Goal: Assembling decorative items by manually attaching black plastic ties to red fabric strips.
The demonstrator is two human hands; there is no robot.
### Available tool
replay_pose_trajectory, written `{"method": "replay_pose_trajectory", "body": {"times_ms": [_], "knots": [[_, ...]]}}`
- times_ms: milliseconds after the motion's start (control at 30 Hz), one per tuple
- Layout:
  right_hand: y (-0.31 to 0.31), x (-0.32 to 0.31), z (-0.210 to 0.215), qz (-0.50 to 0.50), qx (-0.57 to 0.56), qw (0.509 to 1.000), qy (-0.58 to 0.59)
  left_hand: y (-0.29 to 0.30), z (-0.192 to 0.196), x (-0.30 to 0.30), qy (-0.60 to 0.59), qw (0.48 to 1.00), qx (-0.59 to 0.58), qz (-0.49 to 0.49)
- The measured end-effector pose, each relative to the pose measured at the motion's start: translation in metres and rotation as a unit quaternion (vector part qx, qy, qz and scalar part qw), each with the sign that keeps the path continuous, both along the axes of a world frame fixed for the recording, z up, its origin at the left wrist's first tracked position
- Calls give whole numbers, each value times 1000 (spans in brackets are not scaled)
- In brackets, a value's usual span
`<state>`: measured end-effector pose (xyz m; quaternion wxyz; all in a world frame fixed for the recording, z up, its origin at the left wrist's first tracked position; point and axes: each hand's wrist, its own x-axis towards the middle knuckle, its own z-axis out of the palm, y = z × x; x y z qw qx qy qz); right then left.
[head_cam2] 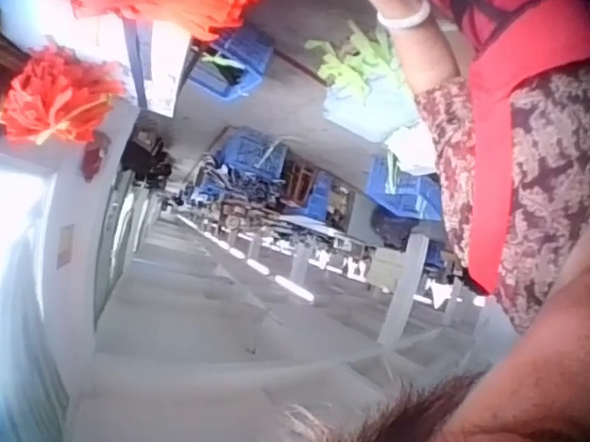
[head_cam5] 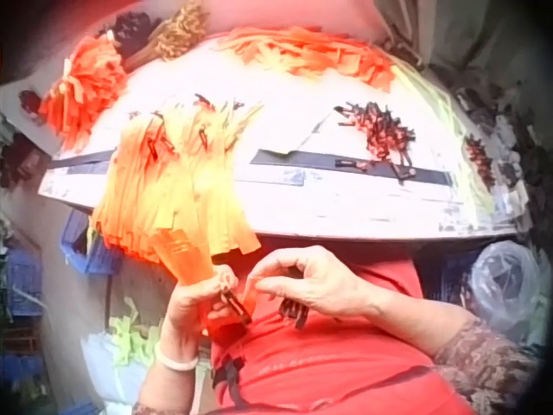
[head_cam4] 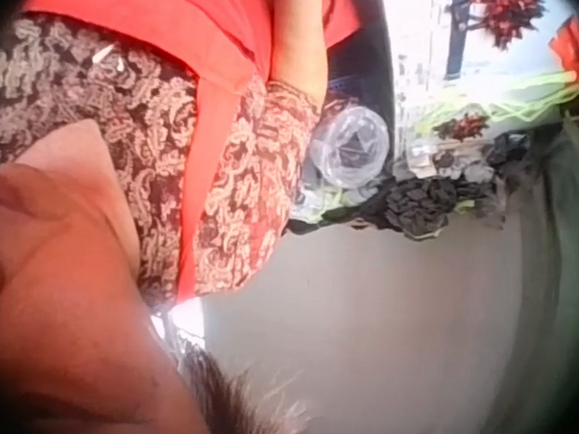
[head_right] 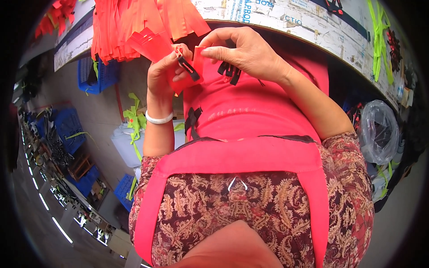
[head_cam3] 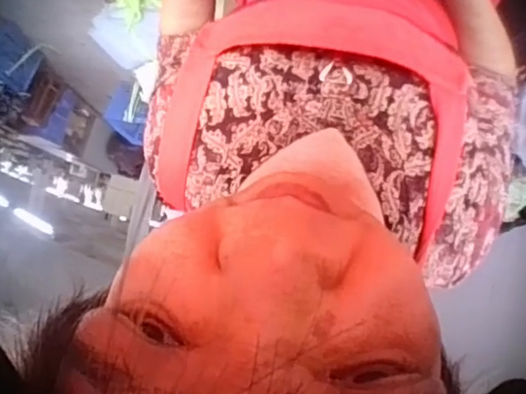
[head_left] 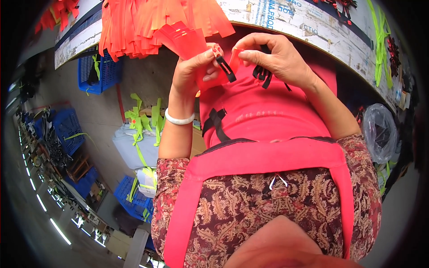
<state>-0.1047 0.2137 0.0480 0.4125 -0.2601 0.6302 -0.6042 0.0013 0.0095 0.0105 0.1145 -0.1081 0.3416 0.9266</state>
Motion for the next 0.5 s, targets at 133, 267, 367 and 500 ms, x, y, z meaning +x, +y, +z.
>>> {"method": "replay_pose_trajectory", "body": {"times_ms": [133,267,367,500], "knots": [[40,-11,3,-59,33,998,3,16,7,-12,9,998,-49,-38],[99,-33,2,-131,63,988,57,29,20,-9,17,990,-140,-20],[169,-57,-16,-273,121,941,161,35,21,-12,76,982,-172,2],[308,-82,-15,-476,279,770,322,50,30,-29,50,987,-136,-68]]}}
